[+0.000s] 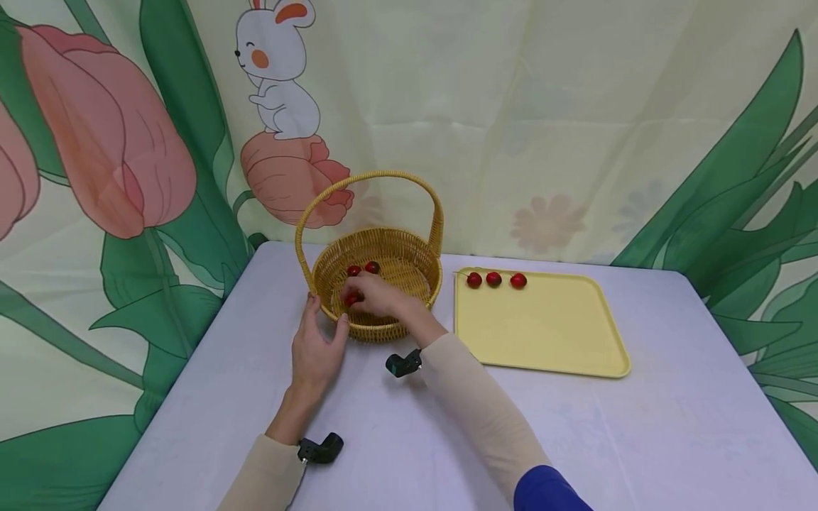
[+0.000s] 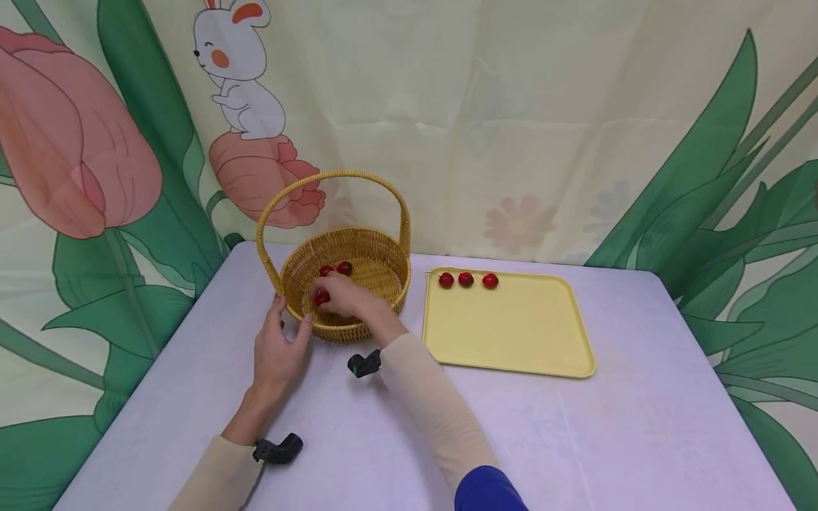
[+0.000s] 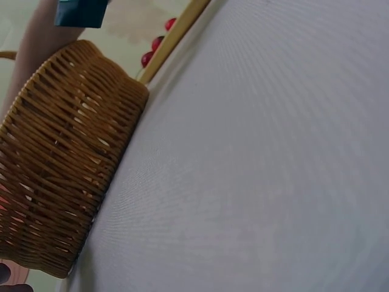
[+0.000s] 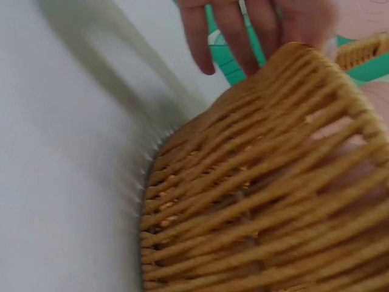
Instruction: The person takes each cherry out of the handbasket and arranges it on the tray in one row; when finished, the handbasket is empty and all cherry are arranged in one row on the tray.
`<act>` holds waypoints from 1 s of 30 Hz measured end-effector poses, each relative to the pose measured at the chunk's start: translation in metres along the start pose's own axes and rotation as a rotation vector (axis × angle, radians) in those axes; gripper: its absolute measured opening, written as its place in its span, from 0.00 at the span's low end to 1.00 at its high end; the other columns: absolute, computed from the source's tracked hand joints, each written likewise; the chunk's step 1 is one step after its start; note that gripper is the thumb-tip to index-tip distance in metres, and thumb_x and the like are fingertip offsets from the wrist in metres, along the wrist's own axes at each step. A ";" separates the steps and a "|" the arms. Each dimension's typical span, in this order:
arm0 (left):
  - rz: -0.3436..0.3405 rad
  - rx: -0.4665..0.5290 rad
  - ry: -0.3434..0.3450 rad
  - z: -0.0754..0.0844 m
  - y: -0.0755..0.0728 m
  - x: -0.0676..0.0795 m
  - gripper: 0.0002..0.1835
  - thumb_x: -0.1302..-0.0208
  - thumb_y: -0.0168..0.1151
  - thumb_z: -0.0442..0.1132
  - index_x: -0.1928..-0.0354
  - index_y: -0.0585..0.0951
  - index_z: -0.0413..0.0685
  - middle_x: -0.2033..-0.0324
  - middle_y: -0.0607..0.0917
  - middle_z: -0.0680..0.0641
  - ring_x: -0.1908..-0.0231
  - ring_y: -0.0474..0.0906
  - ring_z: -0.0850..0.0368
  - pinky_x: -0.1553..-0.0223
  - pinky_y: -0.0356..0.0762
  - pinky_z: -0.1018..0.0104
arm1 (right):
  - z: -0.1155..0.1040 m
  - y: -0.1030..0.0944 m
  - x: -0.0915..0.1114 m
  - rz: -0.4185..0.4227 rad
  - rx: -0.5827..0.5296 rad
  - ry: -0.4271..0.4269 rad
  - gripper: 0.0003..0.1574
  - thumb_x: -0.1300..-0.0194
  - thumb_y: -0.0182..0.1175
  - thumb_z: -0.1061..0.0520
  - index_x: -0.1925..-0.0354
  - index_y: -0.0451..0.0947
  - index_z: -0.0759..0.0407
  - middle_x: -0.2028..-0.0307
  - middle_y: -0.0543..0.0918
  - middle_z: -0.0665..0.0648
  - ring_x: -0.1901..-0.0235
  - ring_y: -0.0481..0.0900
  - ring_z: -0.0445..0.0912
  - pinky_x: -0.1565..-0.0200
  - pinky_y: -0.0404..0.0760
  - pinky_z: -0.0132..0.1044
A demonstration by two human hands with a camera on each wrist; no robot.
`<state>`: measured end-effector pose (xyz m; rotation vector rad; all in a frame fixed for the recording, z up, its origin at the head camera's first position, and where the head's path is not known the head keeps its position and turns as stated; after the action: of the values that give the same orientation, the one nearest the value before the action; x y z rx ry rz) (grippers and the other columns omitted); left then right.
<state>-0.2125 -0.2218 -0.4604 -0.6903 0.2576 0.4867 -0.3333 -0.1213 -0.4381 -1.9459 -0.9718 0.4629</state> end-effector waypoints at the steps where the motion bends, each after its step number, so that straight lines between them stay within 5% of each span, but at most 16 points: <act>1: -0.001 -0.002 0.001 0.000 0.000 0.000 0.39 0.31 0.58 0.54 0.27 0.63 0.34 0.26 0.63 0.35 0.26 0.61 0.43 0.30 0.66 0.45 | 0.000 -0.003 0.002 0.021 -0.013 -0.005 0.18 0.32 0.64 0.58 0.44 0.78 0.54 0.46 0.80 0.54 0.46 0.77 0.46 0.41 0.79 0.39; 9: 0.003 -0.013 0.007 0.002 0.001 0.000 0.39 0.30 0.58 0.54 0.27 0.63 0.34 0.26 0.63 0.35 0.26 0.61 0.42 0.30 0.65 0.44 | -0.004 -0.022 0.018 0.083 -0.112 0.010 0.30 0.32 0.64 0.57 0.35 0.70 0.62 0.40 0.78 0.57 0.42 0.78 0.47 0.39 0.79 0.38; 17: 0.000 -0.010 0.009 0.001 0.001 0.000 0.40 0.30 0.57 0.55 0.27 0.63 0.34 0.25 0.62 0.35 0.25 0.60 0.42 0.29 0.65 0.44 | -0.005 -0.037 0.035 0.120 -0.057 0.017 0.25 0.33 0.65 0.55 0.40 0.77 0.60 0.45 0.80 0.56 0.50 0.79 0.46 0.49 0.82 0.35; 30: -0.011 -0.005 0.000 0.003 0.000 0.000 0.40 0.30 0.57 0.55 0.27 0.62 0.34 0.25 0.61 0.35 0.25 0.58 0.42 0.28 0.63 0.45 | 0.011 -0.055 0.063 0.204 -0.148 0.050 0.23 0.33 0.64 0.59 0.40 0.78 0.57 0.45 0.82 0.55 0.59 0.80 0.45 0.56 0.83 0.34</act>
<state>-0.2119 -0.2196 -0.4582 -0.6966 0.2527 0.4767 -0.3255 -0.0495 -0.3945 -2.1919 -0.7979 0.4653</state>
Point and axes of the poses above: each hand's wrist, its own x-axis away from the middle knuckle, its own y-axis out of the palm, z = x × y, the point moved 6 cm from there along -x, towards the middle knuckle
